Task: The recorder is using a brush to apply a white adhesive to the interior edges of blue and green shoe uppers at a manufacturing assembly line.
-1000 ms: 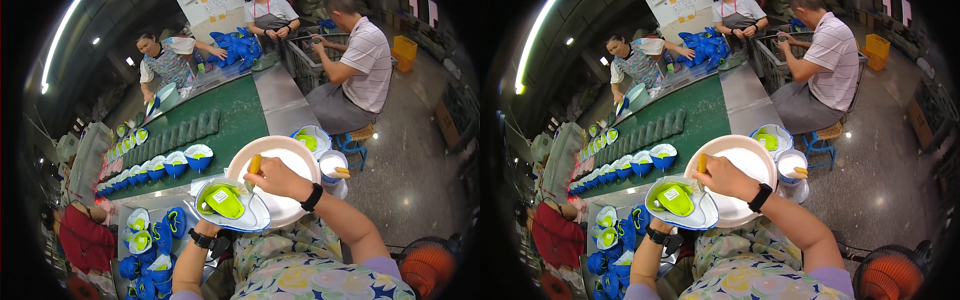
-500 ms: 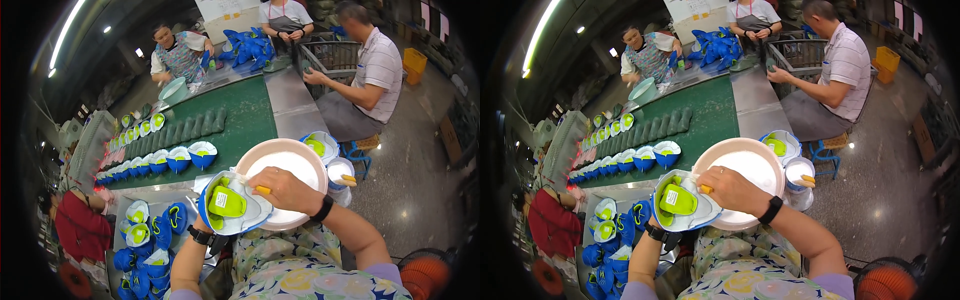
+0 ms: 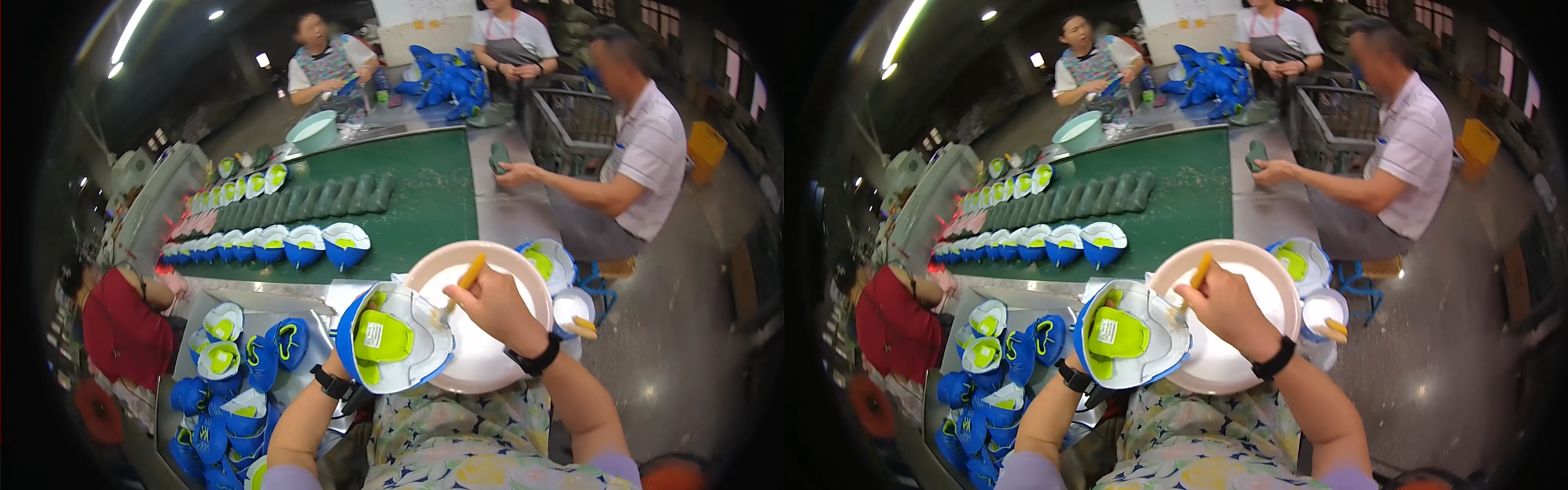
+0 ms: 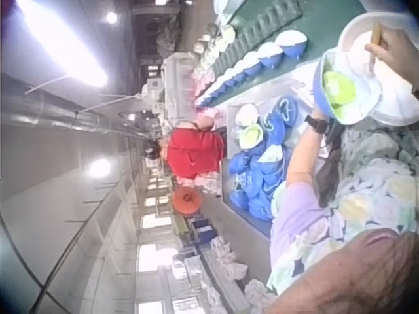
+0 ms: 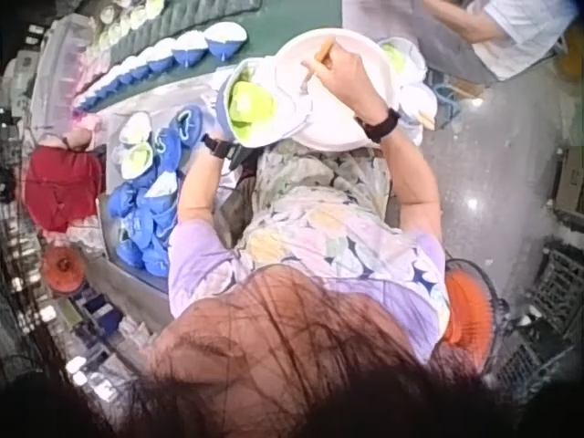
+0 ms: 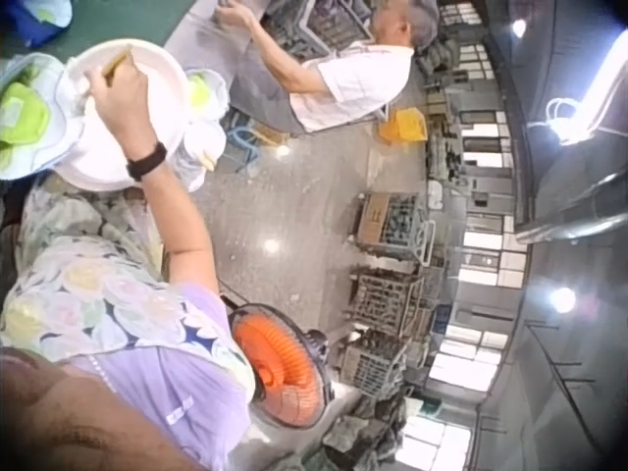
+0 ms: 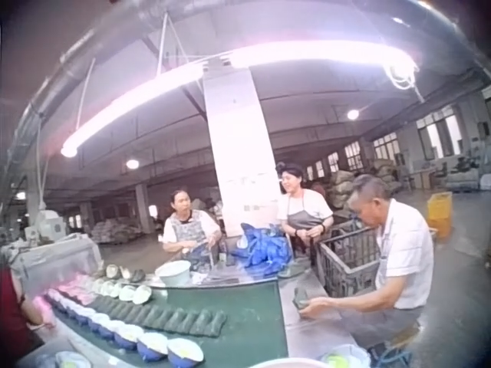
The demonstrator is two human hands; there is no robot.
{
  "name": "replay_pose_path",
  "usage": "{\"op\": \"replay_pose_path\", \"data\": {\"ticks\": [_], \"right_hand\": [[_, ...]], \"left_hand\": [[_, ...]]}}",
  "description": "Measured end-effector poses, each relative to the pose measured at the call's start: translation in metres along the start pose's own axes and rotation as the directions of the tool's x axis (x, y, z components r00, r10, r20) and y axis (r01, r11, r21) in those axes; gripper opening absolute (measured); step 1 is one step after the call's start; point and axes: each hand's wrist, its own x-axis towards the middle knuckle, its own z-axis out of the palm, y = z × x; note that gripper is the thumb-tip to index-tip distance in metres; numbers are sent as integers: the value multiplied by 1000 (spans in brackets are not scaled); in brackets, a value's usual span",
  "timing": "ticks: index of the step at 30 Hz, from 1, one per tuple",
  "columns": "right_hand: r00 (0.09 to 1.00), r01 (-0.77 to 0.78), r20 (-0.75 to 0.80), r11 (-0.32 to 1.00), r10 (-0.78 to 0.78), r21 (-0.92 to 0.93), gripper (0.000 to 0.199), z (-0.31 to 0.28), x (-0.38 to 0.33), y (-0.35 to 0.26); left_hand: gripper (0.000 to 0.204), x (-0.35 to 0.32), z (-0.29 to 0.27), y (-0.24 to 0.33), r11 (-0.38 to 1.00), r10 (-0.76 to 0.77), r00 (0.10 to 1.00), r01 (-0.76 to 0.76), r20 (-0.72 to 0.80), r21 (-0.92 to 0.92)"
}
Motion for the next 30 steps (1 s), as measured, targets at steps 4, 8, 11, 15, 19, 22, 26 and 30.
{"op": "replay_pose_path", "data": {"ticks": [4,8,11,15,19,22,26,30], "right_hand": [[991,-116,69,991,112,60,31,2,-13,21],[976,-214,43,910,213,354,24,-9,-31,30],[941,-337,115,844,319,417,19,-13,-40,37],[899,-432,140,782,415,449,17,-6,-43,44],[871,-487,182,747,457,453,13,-2,-46,41],[879,-474,187,774,437,420,13,-11,-59,55],[887,-461,147,847,437,264,14,-24,-61,70],[937,-333,147,938,317,98,16,-20,-40,63]], "left_hand": [[44,24,-28,14,998,52,984,-43,-168,54],[40,70,-99,10,893,277,922,-143,-271,428],[38,107,-112,10,928,178,911,-29,-372,372],[53,170,-128,-12,999,32,938,-34,-346,0],[62,197,-167,-38,931,-143,765,319,-628,176],[61,182,-158,-15,792,-40,850,347,-526,501],[50,85,-170,66,424,111,964,176,-243,888],[54,-30,-220,105,-199,243,965,145,-94,969]]}}
